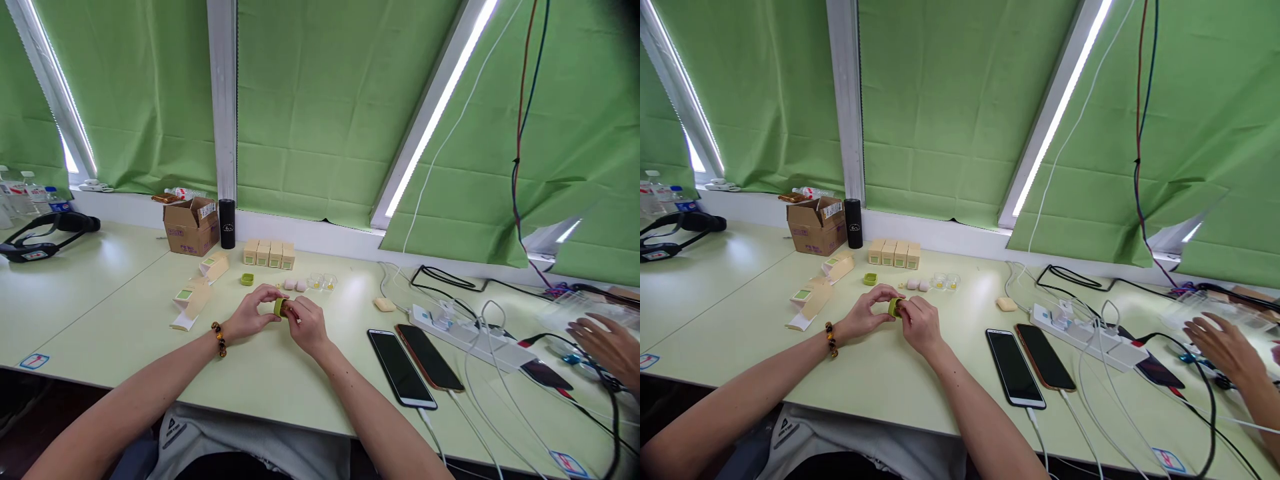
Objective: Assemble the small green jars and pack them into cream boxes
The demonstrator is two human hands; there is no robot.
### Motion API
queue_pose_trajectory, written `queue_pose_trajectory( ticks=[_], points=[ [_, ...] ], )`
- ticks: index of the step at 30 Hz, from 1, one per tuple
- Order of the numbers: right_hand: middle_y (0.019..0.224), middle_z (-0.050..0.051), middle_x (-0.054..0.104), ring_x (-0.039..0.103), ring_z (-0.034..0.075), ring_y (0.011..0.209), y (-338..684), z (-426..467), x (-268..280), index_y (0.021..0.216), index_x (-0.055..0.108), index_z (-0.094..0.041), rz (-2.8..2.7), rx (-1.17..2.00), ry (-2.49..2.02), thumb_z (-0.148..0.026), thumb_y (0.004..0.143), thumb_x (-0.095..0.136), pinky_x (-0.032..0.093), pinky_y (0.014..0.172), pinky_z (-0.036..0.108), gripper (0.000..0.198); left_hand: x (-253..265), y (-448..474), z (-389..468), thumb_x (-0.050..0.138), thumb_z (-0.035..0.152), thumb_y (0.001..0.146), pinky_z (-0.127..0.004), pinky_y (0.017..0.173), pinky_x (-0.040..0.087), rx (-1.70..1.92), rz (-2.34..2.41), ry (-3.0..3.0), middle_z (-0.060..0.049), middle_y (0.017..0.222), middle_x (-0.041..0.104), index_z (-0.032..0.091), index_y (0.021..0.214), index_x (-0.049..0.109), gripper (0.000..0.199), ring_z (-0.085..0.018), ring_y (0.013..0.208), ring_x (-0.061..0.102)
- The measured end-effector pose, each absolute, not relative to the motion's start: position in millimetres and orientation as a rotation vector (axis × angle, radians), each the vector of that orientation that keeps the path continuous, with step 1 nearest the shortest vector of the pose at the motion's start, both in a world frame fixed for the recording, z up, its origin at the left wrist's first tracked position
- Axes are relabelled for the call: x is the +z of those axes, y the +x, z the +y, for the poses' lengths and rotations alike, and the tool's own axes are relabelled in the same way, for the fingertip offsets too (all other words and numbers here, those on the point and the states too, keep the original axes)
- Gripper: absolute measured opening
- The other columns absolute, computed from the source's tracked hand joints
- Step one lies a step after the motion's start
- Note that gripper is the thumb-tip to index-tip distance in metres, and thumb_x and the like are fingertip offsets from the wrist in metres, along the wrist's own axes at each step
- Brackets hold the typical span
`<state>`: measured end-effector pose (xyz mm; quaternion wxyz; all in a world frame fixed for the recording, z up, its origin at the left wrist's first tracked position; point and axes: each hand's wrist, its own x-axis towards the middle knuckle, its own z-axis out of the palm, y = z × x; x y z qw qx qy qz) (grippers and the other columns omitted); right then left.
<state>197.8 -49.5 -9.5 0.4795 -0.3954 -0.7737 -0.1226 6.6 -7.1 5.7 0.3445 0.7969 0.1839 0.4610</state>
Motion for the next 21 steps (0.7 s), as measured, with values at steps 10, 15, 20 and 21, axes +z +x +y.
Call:
queue_pose_trajectory(
  ticks=[10,15,20,21],
  points=[
    [0.072,0.002,0.062,0.056,0.016,0.065,202.2,-47.4,-9.4,0.094,0.066,-0.022,-1.923,-0.277,-0.933,-0.017,0.097,0.054,0.041,0.058,0.029,0.014,7.3,5.6,-6.1,0.079,0.023,0.081,-0.047,0.105,0.052,1.198,0.494,2.115,-0.009,0.120,0.062,0.025,0.121,0.067,0.042,-0.024,0.116,0.061],
    [0.077,0.004,0.065,0.060,0.018,0.068,210.3,-47.5,-6.9,0.116,0.065,-0.024,-1.949,-0.260,-0.909,-0.018,0.096,0.055,0.049,0.060,0.031,0.023,11.3,4.0,-5.4,0.074,0.023,0.085,-0.047,0.105,0.050,1.278,0.552,2.157,-0.010,0.119,0.062,0.026,0.124,0.067,0.040,-0.025,0.117,0.058],
    [0.115,0.011,0.068,0.067,0.024,0.097,208.1,-50.4,-5.9,0.137,0.054,-0.027,-1.830,-0.172,-0.932,-0.022,0.092,0.061,0.060,0.064,0.035,0.046,12.6,2.2,-1.5,0.076,0.026,0.084,-0.051,0.104,0.047,1.433,0.651,2.205,-0.009,0.115,0.070,0.028,0.124,0.069,0.040,-0.028,0.119,0.053],
    [0.125,0.013,0.065,0.066,0.025,0.103,206.2,-51.1,-5.5,0.140,0.052,-0.027,-1.816,-0.139,-0.950,-0.023,0.091,0.062,0.062,0.065,0.035,0.049,12.2,2.2,-0.6,0.077,0.027,0.083,-0.052,0.104,0.046,1.451,0.655,2.229,-0.008,0.114,0.071,0.028,0.123,0.069,0.041,-0.028,0.118,0.052]
  ],
)
